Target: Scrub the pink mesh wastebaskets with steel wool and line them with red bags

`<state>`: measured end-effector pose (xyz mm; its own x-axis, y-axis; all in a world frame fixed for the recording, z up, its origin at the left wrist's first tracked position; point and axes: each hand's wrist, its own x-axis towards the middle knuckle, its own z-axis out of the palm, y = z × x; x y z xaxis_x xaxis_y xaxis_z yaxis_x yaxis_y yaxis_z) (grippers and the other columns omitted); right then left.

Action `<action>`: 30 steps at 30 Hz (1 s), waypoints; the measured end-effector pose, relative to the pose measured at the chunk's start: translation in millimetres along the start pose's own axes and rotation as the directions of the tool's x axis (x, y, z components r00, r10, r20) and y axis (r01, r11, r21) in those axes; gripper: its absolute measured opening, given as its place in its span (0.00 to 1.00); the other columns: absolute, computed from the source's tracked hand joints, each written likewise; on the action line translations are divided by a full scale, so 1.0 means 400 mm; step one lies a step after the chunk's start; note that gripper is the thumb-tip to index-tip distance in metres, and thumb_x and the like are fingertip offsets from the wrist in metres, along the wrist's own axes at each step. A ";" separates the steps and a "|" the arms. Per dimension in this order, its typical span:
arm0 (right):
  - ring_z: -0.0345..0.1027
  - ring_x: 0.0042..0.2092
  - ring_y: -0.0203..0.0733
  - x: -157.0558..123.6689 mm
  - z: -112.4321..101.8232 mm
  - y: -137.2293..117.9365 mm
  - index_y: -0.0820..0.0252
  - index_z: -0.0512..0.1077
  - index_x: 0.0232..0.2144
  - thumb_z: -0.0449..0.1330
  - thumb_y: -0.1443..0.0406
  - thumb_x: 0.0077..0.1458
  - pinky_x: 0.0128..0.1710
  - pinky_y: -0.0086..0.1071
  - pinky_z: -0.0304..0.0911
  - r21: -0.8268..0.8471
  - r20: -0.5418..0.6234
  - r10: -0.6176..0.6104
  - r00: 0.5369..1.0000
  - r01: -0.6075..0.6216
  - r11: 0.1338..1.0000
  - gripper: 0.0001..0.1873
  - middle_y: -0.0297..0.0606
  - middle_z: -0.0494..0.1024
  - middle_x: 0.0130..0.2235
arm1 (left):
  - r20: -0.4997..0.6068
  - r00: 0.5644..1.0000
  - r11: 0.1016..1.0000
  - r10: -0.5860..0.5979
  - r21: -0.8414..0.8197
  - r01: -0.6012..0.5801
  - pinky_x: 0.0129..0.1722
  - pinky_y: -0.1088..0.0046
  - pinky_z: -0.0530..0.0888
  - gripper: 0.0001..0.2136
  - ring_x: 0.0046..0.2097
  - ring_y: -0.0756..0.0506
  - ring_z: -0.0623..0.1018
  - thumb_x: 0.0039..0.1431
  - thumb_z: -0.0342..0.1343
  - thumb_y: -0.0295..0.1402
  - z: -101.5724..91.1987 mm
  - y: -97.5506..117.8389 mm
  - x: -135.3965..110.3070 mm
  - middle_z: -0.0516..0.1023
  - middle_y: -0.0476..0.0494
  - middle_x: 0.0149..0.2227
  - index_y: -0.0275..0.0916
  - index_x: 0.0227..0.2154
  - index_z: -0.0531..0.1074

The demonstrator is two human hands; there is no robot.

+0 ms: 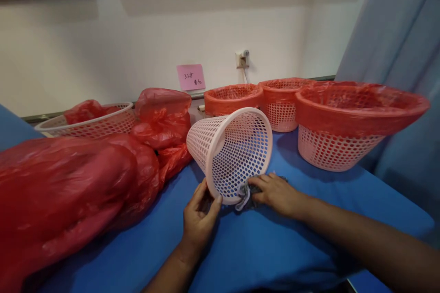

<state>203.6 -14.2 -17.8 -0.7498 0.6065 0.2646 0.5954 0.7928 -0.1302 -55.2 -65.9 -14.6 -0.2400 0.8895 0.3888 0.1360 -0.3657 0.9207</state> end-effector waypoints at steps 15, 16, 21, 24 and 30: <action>0.77 0.44 0.47 0.119 -0.060 0.304 0.59 0.76 0.52 0.56 0.68 0.49 0.49 0.43 0.73 0.674 -0.262 0.813 0.519 -0.504 0.539 0.26 0.40 0.83 0.44 | 0.003 1.000 0.999 0.001 0.033 -0.001 0.61 0.53 0.75 0.24 0.57 0.36 0.79 0.55 0.68 0.40 -0.012 0.003 0.018 0.80 0.39 0.56 0.42 0.55 0.77; 0.77 0.45 0.47 0.141 -0.085 0.310 0.59 0.75 0.53 0.56 0.67 0.49 0.51 0.43 0.72 0.693 -0.288 0.815 0.504 -0.478 0.540 0.28 0.40 0.82 0.45 | 0.016 1.000 0.998 0.014 0.054 -0.015 0.59 0.54 0.76 0.24 0.57 0.36 0.79 0.56 0.67 0.40 -0.014 0.002 0.019 0.81 0.39 0.55 0.42 0.55 0.77; 0.72 0.55 0.49 0.229 -0.243 0.267 0.58 0.75 0.54 0.57 0.68 0.49 0.61 0.48 0.64 0.575 -0.585 0.630 0.510 -0.286 0.766 0.28 0.42 0.80 0.53 | 0.097 0.990 0.984 0.105 0.132 -0.118 0.53 0.61 0.78 0.20 0.51 0.39 0.80 0.60 0.64 0.39 -0.018 0.006 0.017 0.82 0.40 0.50 0.43 0.54 0.78; 0.67 0.61 0.48 0.254 -0.313 0.153 0.56 0.72 0.56 0.57 0.71 0.52 0.63 0.49 0.61 0.269 -0.742 0.228 0.630 -0.032 0.963 0.29 0.44 0.74 0.59 | 0.112 0.986 0.979 0.121 0.150 -0.137 0.51 0.64 0.78 0.19 0.50 0.40 0.80 0.62 0.63 0.38 -0.017 0.015 0.017 0.81 0.41 0.50 0.44 0.55 0.78; 0.68 0.56 0.43 0.233 -0.258 -0.129 0.55 0.73 0.55 0.55 0.69 0.64 0.53 0.38 0.67 -0.139 -0.458 -0.462 0.759 0.452 0.881 0.18 0.40 0.73 0.58 | 0.055 0.992 0.977 0.116 0.172 -0.124 0.42 0.64 0.81 0.14 0.42 0.39 0.81 0.57 0.66 0.42 -0.039 -0.007 0.018 0.83 0.43 0.40 0.41 0.43 0.82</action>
<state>132.8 -5.0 112.1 -0.7123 0.0667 0.6987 0.2255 0.9644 0.1378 -72.2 -62.8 -13.9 -0.1689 0.8548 0.4906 0.3284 -0.4205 0.8458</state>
